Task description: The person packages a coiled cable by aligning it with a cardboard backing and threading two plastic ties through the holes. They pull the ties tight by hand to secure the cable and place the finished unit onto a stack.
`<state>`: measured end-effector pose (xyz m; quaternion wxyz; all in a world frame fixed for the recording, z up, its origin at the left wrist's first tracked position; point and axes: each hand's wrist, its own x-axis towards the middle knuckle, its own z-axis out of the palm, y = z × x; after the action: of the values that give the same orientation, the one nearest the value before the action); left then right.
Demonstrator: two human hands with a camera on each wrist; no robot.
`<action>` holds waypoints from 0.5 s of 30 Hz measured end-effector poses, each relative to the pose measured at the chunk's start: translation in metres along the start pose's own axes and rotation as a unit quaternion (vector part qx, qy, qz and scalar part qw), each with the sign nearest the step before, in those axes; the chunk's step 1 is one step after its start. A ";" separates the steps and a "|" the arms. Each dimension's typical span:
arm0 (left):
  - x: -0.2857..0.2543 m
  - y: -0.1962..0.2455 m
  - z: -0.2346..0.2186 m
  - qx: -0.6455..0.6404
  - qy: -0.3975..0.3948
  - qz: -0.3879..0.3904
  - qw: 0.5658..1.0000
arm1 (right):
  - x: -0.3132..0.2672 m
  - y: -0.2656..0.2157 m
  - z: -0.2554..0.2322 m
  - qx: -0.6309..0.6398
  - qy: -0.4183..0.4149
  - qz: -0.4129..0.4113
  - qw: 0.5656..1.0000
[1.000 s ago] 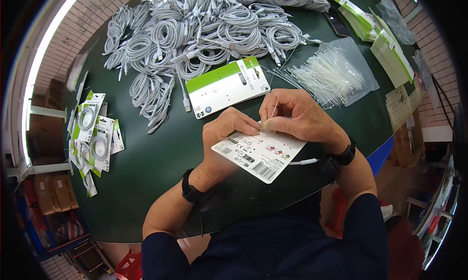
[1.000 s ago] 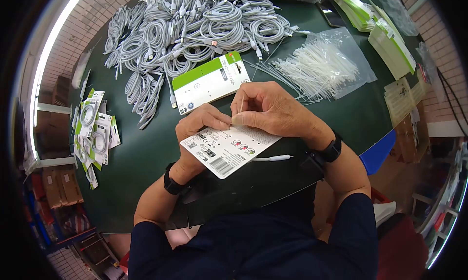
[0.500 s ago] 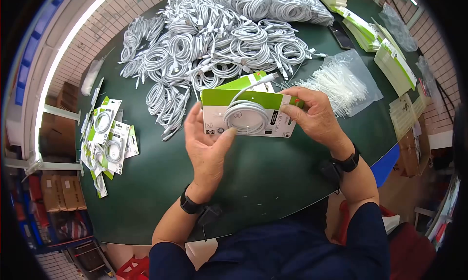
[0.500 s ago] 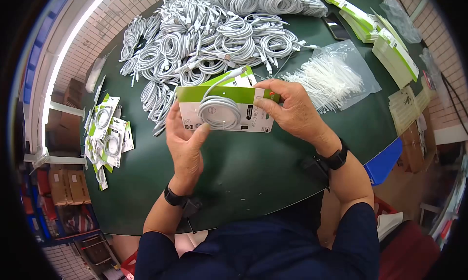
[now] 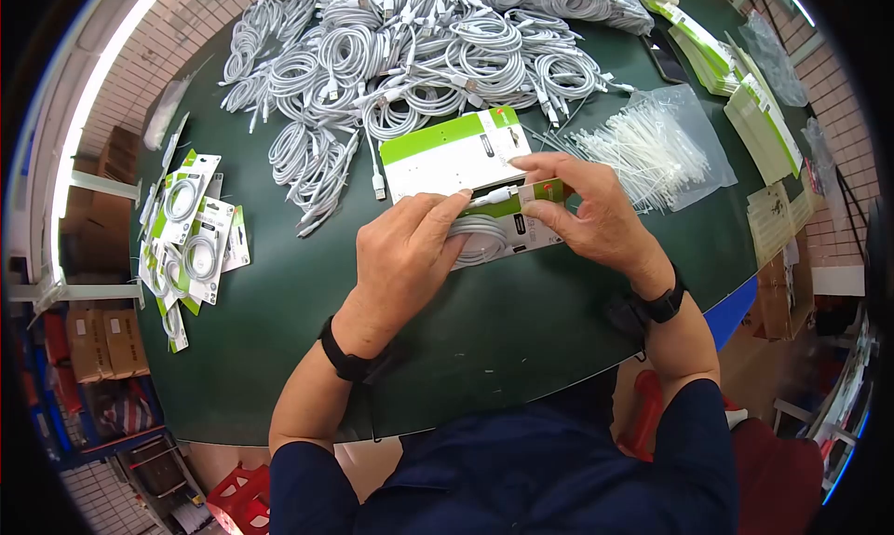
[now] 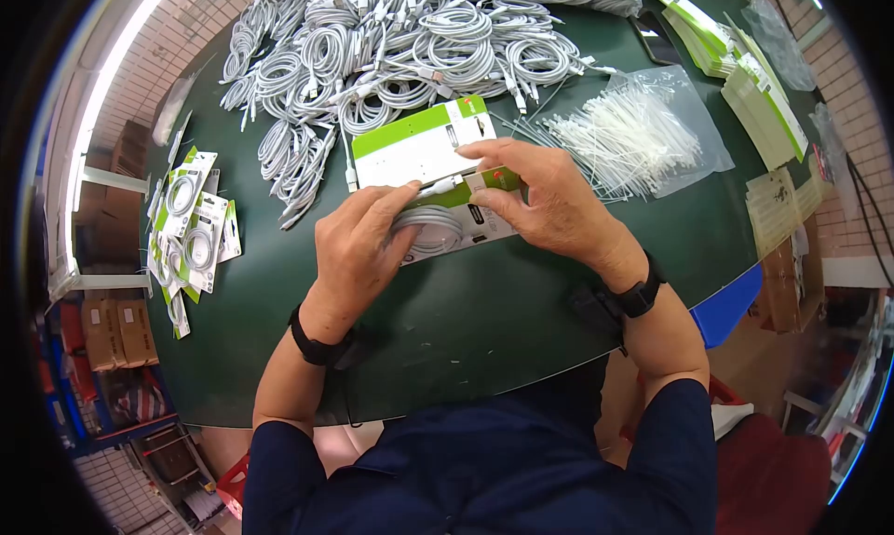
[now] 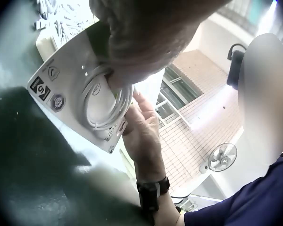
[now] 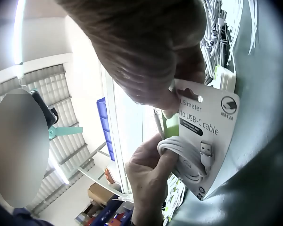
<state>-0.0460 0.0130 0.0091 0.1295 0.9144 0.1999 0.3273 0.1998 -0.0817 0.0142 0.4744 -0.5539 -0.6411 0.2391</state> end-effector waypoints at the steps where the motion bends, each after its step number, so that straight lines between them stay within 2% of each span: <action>1: 0.000 -0.002 0.003 -0.004 0.020 0.010 1.000 | 0.002 -0.003 0.002 -0.026 0.031 -0.046 0.998; 3: 0.001 -0.003 0.006 -0.013 0.046 0.025 0.999 | 0.007 -0.006 0.005 -0.077 0.091 -0.137 0.983; 6: 0.005 0.001 0.009 -0.029 0.058 0.030 0.997 | 0.007 -0.004 0.006 -0.125 0.050 -0.205 0.970; 11: 0.003 0.003 0.018 -0.044 0.067 0.034 0.996 | 0.002 0.005 0.012 -0.119 0.056 -0.197 0.971; 15: 0.007 0.012 0.009 -0.063 0.027 0.013 0.998 | 0.001 0.012 0.012 -0.091 0.053 -0.178 0.978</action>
<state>-0.0322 0.0043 0.0106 0.1773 0.8978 0.1708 0.3652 0.1952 -0.0748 -0.0012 0.4900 -0.4837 -0.7226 0.0615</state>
